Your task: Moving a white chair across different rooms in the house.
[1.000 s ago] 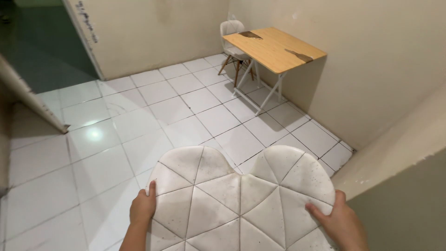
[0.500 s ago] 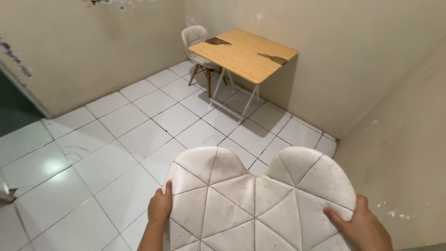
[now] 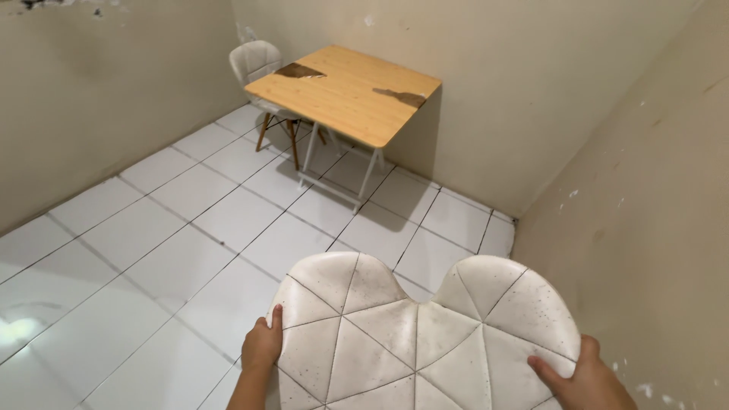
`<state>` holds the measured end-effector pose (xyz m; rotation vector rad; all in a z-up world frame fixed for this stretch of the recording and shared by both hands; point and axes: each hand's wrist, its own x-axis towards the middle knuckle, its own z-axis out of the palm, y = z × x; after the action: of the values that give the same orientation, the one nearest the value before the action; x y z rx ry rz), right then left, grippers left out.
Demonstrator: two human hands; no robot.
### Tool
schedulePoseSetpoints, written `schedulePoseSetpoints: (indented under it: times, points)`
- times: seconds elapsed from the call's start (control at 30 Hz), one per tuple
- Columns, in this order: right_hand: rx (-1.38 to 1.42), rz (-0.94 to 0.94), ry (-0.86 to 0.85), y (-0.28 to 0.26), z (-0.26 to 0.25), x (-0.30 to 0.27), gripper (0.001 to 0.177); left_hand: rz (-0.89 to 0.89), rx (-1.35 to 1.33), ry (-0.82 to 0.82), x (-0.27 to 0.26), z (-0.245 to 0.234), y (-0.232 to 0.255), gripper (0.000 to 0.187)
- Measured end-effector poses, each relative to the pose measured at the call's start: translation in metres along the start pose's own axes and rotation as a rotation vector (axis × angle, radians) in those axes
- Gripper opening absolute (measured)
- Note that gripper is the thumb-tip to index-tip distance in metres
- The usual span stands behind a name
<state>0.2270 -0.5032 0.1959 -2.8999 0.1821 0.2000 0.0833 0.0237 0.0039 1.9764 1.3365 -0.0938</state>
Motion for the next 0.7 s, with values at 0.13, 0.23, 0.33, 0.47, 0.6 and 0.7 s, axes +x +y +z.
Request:
schedulePoseSetpoints:
  times: [0.13, 0.23, 0.33, 0.47, 0.6, 0.7]
  points:
    - [-0.025, 0.054, -0.022, -0.020, -0.013, 0.046, 0.101, 0.042, 0.006, 0.019, 0.038, 0.020, 0.054, 0.088]
    - [0.003, 0.051, -0.008, -0.016, -0.014, 0.101, 0.103, 0.050, -0.025, 0.018, 0.062, 0.030, 0.111, 0.088]
    - [0.025, 0.048, 0.016, -0.009, -0.025, 0.157, 0.104, 0.081, -0.023, 0.008, 0.088, 0.051, 0.168, 0.088]
    - [0.018, 0.101, 0.015, -0.022, -0.044, 0.190, 0.103, 0.085, 0.009, -0.047, 0.100, 0.065, 0.231, 0.088]
    - [0.056, 0.150, 0.029, -0.015, -0.042, 0.237, 0.102, 0.142, 0.045, -0.042, 0.131, 0.091, 0.279, 0.087]
    - [0.107, 0.124, 0.070, 0.008, -0.016, 0.296, 0.103, 0.182, 0.063, -0.037, 0.164, 0.111, 0.320, 0.086]
